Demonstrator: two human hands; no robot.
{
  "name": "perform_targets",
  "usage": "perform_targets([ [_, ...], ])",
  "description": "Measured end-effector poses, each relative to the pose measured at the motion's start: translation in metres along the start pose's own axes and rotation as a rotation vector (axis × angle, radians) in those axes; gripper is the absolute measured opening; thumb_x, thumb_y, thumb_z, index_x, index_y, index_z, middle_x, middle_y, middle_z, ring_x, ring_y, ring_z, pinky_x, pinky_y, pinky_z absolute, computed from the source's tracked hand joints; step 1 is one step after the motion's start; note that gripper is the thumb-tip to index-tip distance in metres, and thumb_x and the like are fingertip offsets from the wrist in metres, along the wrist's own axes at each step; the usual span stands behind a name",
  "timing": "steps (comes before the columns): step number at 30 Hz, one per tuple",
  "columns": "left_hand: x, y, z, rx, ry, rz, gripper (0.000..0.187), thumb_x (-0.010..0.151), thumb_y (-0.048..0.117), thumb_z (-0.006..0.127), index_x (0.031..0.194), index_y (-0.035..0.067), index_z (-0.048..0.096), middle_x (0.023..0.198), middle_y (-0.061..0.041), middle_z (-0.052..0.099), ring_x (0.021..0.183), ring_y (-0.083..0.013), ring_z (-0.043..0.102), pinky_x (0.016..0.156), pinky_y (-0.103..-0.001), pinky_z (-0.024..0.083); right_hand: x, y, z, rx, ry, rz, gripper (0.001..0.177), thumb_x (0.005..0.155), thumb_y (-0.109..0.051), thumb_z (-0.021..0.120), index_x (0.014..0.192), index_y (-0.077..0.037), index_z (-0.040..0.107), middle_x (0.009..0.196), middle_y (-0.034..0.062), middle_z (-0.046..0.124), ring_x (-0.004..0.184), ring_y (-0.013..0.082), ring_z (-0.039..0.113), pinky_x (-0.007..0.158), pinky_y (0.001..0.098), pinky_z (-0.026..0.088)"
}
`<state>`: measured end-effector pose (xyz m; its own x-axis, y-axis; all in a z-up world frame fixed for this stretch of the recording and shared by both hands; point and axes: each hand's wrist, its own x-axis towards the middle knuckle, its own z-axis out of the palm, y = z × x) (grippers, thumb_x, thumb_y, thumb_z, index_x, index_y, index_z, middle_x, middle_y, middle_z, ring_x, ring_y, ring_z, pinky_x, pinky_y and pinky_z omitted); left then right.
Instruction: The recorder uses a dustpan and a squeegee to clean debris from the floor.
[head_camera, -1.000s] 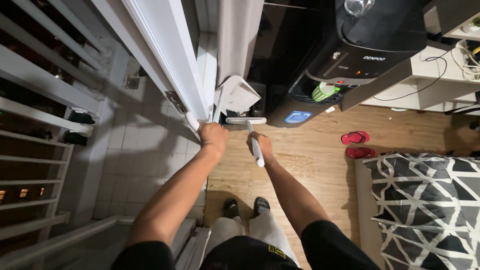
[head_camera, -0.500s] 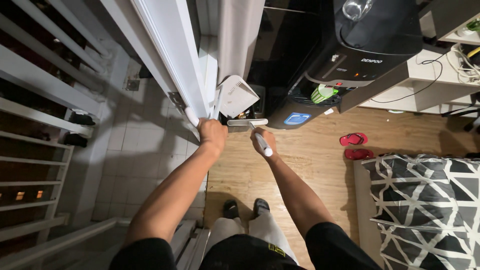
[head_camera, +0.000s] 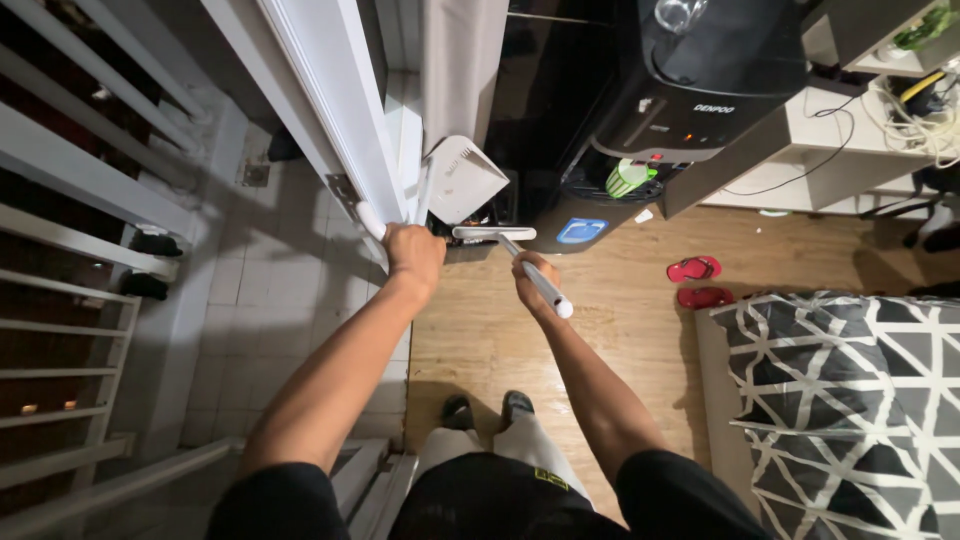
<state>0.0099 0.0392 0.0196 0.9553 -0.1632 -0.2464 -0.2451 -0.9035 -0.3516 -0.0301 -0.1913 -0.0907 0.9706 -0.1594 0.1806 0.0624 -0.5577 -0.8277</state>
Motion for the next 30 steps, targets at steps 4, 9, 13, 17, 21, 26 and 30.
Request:
perform_targets([
  [4,-0.006,-0.001,-0.003,0.008,-0.004,-0.038,0.022,0.095,0.022,0.060,0.101,0.023,0.081,0.097,0.003,0.078,0.094,-0.0238,0.074,0.072,-0.051,0.049,-0.006,0.022,-0.003,-0.008,0.077,0.017,0.011,0.086,-0.019,0.068,0.093,-0.013,0.074,0.078,0.0132,0.073,0.076,0.0284,0.074,0.070,0.0395,0.057],
  [9,-0.020,0.000,-0.012,-0.080,-0.062,-0.022,0.018,0.089,0.021,0.067,0.101,0.024,0.081,0.099,0.002,0.078,0.095,-0.0225,0.075,0.076,-0.049,0.050,-0.017,0.026,-0.019,-0.041,-0.035,0.248,0.014,0.088,-0.018,0.064,0.095,-0.013,0.075,0.074,0.0079,0.074,0.073,0.0208,0.074,0.070,0.0350,0.057],
  [13,-0.020,0.010,0.019,-0.051,0.013,-0.050,0.018,0.091,0.019,0.066,0.097,0.024,0.083,0.099,0.001,0.079,0.094,-0.0233,0.076,0.072,-0.048,0.053,-0.032,0.063,-0.018,0.131,-0.059,0.225,0.013,0.091,-0.017,0.062,0.098,-0.009,0.070,0.073,0.0076,0.072,0.070,0.0190,0.072,0.066,0.0334,0.057],
  [17,-0.032,0.015,0.012,-0.061,-0.016,-0.070,0.018,0.092,0.022,0.065,0.098,0.025,0.082,0.100,0.000,0.078,0.096,-0.0234,0.076,0.075,-0.048,0.053,-0.042,0.073,-0.030,0.085,-0.023,0.209,0.013,0.092,-0.019,0.066,0.098,-0.009,0.072,0.073,0.0071,0.073,0.070,0.0161,0.072,0.068,0.0310,0.057],
  [21,-0.041,0.023,0.012,-0.038,-0.016,-0.084,0.019,0.092,0.021,0.065,0.099,0.025,0.082,0.101,0.001,0.078,0.095,-0.0228,0.076,0.073,-0.046,0.054,-0.045,0.048,-0.057,0.100,-0.058,0.266,0.014,0.092,-0.017,0.062,0.101,-0.009,0.070,0.075,0.0064,0.073,0.069,0.0162,0.071,0.064,0.0329,0.055],
  [26,-0.061,0.039,0.003,-0.085,-0.023,-0.112,0.018,0.089,0.019,0.067,0.097,0.025,0.082,0.100,0.003,0.078,0.097,-0.0225,0.075,0.070,-0.045,0.055,-0.048,0.052,-0.074,0.122,-0.070,0.264,0.013,0.091,-0.015,0.062,0.100,-0.009,0.069,0.075,0.0059,0.073,0.068,0.0144,0.071,0.063,0.0314,0.055],
  [30,-0.064,0.052,0.019,-0.197,0.025,-0.166,0.017,0.092,0.017,0.066,0.095,0.020,0.083,0.098,0.000,0.079,0.094,-0.0243,0.076,0.066,-0.045,0.057,-0.051,0.045,-0.086,0.267,-0.121,0.303,0.011,0.094,-0.015,0.060,0.100,-0.009,0.067,0.075,0.0043,0.070,0.066,0.0118,0.066,0.059,0.0303,0.053],
])
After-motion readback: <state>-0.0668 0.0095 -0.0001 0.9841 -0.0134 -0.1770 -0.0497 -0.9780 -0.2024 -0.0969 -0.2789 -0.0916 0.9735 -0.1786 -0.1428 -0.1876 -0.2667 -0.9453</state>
